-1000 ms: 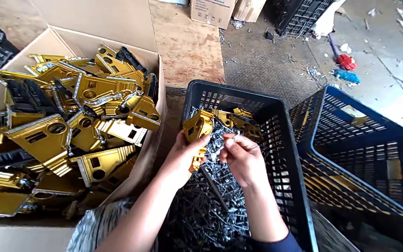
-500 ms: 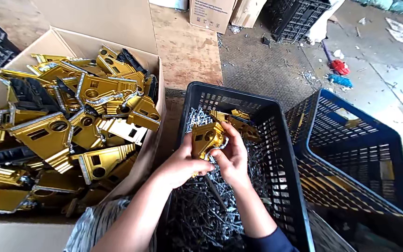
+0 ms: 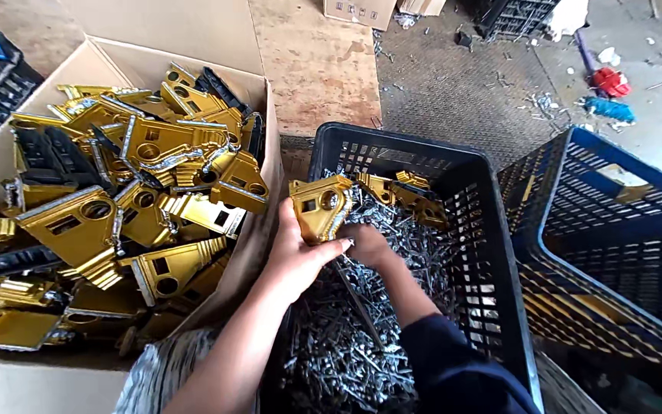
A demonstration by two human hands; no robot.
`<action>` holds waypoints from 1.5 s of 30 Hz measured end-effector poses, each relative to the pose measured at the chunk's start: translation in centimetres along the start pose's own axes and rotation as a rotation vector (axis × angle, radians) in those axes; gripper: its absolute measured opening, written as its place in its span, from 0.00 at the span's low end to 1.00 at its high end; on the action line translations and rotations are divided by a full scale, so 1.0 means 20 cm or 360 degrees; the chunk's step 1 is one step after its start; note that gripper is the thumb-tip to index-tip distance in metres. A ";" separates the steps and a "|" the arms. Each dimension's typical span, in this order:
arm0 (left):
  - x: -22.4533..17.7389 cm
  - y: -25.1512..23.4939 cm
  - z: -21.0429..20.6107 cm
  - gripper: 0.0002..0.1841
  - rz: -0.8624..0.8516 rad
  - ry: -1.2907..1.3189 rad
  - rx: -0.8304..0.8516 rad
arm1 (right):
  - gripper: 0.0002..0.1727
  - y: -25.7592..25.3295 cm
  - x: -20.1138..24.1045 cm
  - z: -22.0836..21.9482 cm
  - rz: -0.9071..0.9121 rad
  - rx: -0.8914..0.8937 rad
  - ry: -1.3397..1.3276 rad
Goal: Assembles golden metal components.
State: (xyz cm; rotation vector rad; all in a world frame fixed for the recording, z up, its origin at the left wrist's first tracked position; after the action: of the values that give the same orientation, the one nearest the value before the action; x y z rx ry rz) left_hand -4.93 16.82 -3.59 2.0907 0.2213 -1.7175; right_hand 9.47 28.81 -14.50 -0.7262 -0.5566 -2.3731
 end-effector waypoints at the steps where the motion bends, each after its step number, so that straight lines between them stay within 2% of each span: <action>1: 0.00 -0.01 0.01 0.59 -0.0003 0.0045 -0.0036 | 0.15 -0.02 -0.06 -0.09 -0.0131 0.0137 0.0396; 3: -0.01 -0.02 0.03 0.52 0.0035 0.0212 -0.0117 | 0.15 0.00 -0.11 -0.16 -0.0182 0.0184 0.0657; 5: -0.04 -0.03 0.04 0.34 0.0129 0.0341 -0.0202 | 0.13 0.07 -0.08 -0.07 -0.0133 0.0028 0.0510; 6: -0.05 -0.03 0.04 0.28 0.0184 0.0346 -0.0268 | 0.11 0.13 -0.06 -0.02 -0.0059 -0.0120 0.0363; 7: -0.06 -0.03 0.05 0.26 0.0202 0.0334 -0.0314 | 0.09 0.18 -0.06 0.04 0.0026 -0.0284 0.0203; 9: -0.07 -0.03 0.06 0.23 0.0050 0.0237 -0.0325 | 0.10 0.28 -0.05 0.16 0.0037 -0.0422 -0.0004; 12: -0.08 -0.01 0.06 0.16 -0.0323 -0.0205 -0.0260 | 0.11 0.41 -0.04 0.28 -0.0229 -0.0333 -0.0259; 14: -0.09 0.02 0.04 0.13 -0.0487 -0.0462 -0.0235 | 0.08 0.49 0.01 0.35 -0.0272 -0.0429 -0.0716; 16: -0.07 0.05 0.02 0.11 -0.0547 -0.0571 -0.0176 | 0.08 0.58 0.10 0.43 -0.0160 -0.0569 -0.1046; 20: -0.05 0.11 -0.01 0.11 -0.0421 -0.0442 -0.0044 | 0.11 0.70 0.30 0.54 0.0306 -0.0965 -0.1182; 24: -0.06 0.17 -0.02 0.11 -0.0279 -0.0170 0.0242 | 0.10 0.69 0.42 0.51 0.0677 -0.1215 -0.0858; 28: -0.06 0.19 -0.01 0.12 -0.0348 -0.0222 0.0197 | 0.10 0.67 0.45 0.41 0.0780 -0.1381 -0.0695; 32: -0.07 0.19 0.00 0.10 -0.0498 -0.0313 0.0223 | 0.09 0.66 0.44 0.32 0.0802 -0.1361 -0.0955; 35: -0.07 0.20 -0.02 0.09 -0.0624 -0.0429 0.0078 | 0.10 0.66 0.44 0.29 0.0820 -0.1369 -0.0972; 38: -0.08 0.21 -0.02 0.12 -0.0693 -0.0508 0.0044 | 0.10 0.66 0.43 0.29 0.0860 -0.1406 -0.0767; 41: -0.08 0.21 -0.01 0.12 -0.0670 -0.0551 0.0062 | 0.11 0.67 0.44 0.32 0.0935 -0.1468 -0.0330; 43: -0.09 0.20 -0.01 0.12 -0.0695 -0.0578 0.0001 | 0.13 0.69 0.44 0.33 0.0883 -0.1377 -0.0223; 45: -0.10 0.20 -0.01 0.11 -0.0742 -0.0571 -0.0044 | 0.20 0.70 0.43 0.34 0.0709 -0.1106 -0.0363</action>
State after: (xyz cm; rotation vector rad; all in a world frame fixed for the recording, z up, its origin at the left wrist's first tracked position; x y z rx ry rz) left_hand -3.61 13.55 -0.71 1.7583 0.6563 -2.3033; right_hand 15.06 18.64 -1.12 -1.2752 0.3540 -2.0450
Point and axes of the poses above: each hand's wrist, its own y-axis away from the middle knuckle, its own z-axis out of the back of the hand, x = y × z, the point moved 3 cm from there along -y, towards the middle knuckle, and after that the axes turned 4 degrees about -x, right-handed, at the moved point
